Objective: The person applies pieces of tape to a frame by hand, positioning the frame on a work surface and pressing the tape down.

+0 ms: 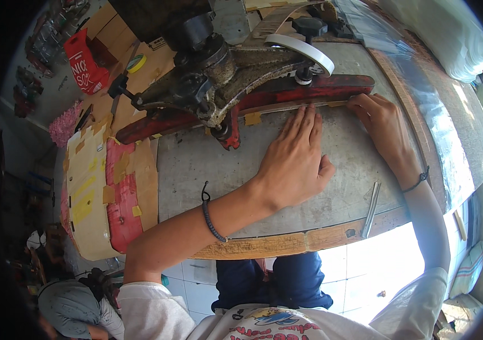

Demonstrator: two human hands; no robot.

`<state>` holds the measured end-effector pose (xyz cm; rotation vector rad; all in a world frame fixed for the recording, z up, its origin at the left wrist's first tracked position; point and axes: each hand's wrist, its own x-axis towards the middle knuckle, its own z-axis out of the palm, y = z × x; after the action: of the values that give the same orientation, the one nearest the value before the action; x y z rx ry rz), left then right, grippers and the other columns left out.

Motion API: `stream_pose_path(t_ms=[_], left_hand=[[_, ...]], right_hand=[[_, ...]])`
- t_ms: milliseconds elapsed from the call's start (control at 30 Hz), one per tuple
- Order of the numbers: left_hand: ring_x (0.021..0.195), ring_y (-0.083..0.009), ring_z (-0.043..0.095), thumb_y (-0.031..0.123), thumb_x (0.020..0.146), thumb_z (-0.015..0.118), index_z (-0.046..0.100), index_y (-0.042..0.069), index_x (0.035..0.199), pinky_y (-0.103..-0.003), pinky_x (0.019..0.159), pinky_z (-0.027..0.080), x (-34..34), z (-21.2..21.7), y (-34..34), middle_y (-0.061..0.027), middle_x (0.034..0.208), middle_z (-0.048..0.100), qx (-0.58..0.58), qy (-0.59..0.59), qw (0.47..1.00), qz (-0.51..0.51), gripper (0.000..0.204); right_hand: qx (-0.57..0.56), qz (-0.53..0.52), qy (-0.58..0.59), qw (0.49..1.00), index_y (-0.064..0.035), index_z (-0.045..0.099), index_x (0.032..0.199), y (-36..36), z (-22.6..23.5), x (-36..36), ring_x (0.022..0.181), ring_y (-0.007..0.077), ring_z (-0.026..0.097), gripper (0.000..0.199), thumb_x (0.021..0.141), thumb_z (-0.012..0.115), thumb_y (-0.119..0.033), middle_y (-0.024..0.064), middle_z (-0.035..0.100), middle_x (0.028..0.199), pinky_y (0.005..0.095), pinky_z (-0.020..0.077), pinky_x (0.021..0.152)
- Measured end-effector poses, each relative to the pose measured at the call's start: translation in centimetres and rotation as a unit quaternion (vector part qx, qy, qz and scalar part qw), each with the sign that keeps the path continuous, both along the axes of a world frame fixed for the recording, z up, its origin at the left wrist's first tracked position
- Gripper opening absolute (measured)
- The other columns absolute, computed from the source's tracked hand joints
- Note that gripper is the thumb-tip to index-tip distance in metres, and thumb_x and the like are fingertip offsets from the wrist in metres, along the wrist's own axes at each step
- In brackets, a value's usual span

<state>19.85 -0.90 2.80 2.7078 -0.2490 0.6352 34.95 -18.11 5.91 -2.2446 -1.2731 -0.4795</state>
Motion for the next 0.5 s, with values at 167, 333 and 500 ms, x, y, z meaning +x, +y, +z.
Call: stream_pose_path(t_ms=[167,333,500], left_hand=[[0.143,-0.0488,0.037,0.023,0.09,0.053,0.04,-0.025,0.137,-0.047,0.123,0.028,-0.16,0.01,-0.02,-0.0436,0.147,0.038,0.011,-0.014,1.0,-0.009,0.069],[0.142,-0.0484,0.039,0.026,0.091,0.054,0.041,-0.024,0.138,-0.046,0.122,0.03,0.09,0.13,-0.06,-0.042,0.146,0.04,0.075,-0.036,0.996,-0.027,0.069],[0.142,-0.0486,0.038,0.026,0.092,0.054,0.042,-0.024,0.138,-0.047,0.122,0.029,0.13,0.34,0.31,-0.0421,0.146,0.04,0.039,-0.022,0.999,0.002,0.069]], right_hand=[[-0.001,-0.002,-0.001,1.0,-0.0035,0.068,0.099,-0.03,-0.11,0.02,0.082,0.0298,0.07,0.014,0.085,0.071,-0.001,0.0124,0.072,0.089,0.0402,0.0546,0.072],[0.013,0.004,-0.008,1.0,-0.0038,0.068,0.099,-0.12,-0.6,0.52,0.083,0.0306,0.07,0.014,0.086,0.07,-0.002,0.0126,0.072,0.09,0.0406,0.0545,0.073],[0.005,0.008,-0.01,1.0,-0.0048,0.068,0.099,-0.03,-0.57,0.73,0.084,0.0323,0.069,0.014,0.086,0.071,-0.003,0.0129,0.072,0.09,0.0417,0.0543,0.073]])
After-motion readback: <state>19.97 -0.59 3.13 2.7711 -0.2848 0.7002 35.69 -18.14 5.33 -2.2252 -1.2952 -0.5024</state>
